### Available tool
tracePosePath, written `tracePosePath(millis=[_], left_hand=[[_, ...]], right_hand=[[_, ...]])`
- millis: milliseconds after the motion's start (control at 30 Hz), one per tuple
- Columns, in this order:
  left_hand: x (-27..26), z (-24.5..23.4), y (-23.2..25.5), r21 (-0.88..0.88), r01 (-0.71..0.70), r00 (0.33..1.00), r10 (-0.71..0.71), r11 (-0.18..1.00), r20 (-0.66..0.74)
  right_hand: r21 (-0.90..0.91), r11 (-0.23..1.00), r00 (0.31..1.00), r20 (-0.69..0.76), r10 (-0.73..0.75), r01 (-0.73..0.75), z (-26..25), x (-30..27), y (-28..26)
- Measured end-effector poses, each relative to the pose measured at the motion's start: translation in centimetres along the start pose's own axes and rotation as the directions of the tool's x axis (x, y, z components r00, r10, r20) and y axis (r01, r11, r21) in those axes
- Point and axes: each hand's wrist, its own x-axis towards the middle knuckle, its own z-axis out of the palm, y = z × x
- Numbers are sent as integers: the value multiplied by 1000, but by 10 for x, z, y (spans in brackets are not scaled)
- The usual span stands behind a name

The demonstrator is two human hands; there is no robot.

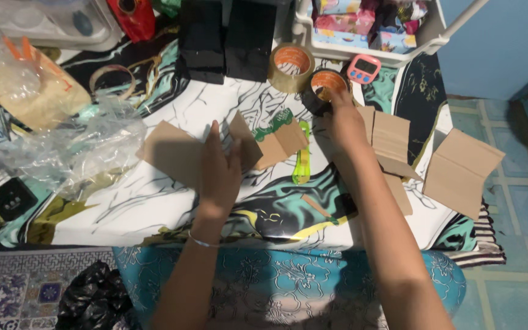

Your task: The person assembles a small cardboard box by folding and taping the flaps. They use a utility knife to trim edges and apply black tape to secure the structure. The person then places a small cardboard piece inside the box.

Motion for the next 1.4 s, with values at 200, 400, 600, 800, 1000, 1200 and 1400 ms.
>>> tracePosePath(millis=[200,400,600,800,1000,1200,1400], left_hand=[[-24,-32,52,23,-224,959,224,974,-174],[-44,-35,110,-362,-305,947,320,881,-19],[-52,-20,143,-162,-500,866,494,850,-82],[-58,-14,143,-254,-422,906,413,870,-89],[-63,-12,140,-263,-307,952,300,915,-69],[-56,-20,139,-419,-102,981,161,902,109],[-44,-28,143,-203,-463,876,480,863,42]], right_hand=[[230,965,989,-54,141,-125,-15,-28,-4],[802,513,935,151,322,-306,-59,-126,-58],[910,224,886,241,395,-347,-66,-171,-88],[916,254,898,197,393,-312,-66,-178,-97],[902,281,887,194,419,-329,-69,-179,-111],[854,445,927,107,359,-271,-77,-175,-121],[666,670,926,86,368,-328,-83,-172,-132]])
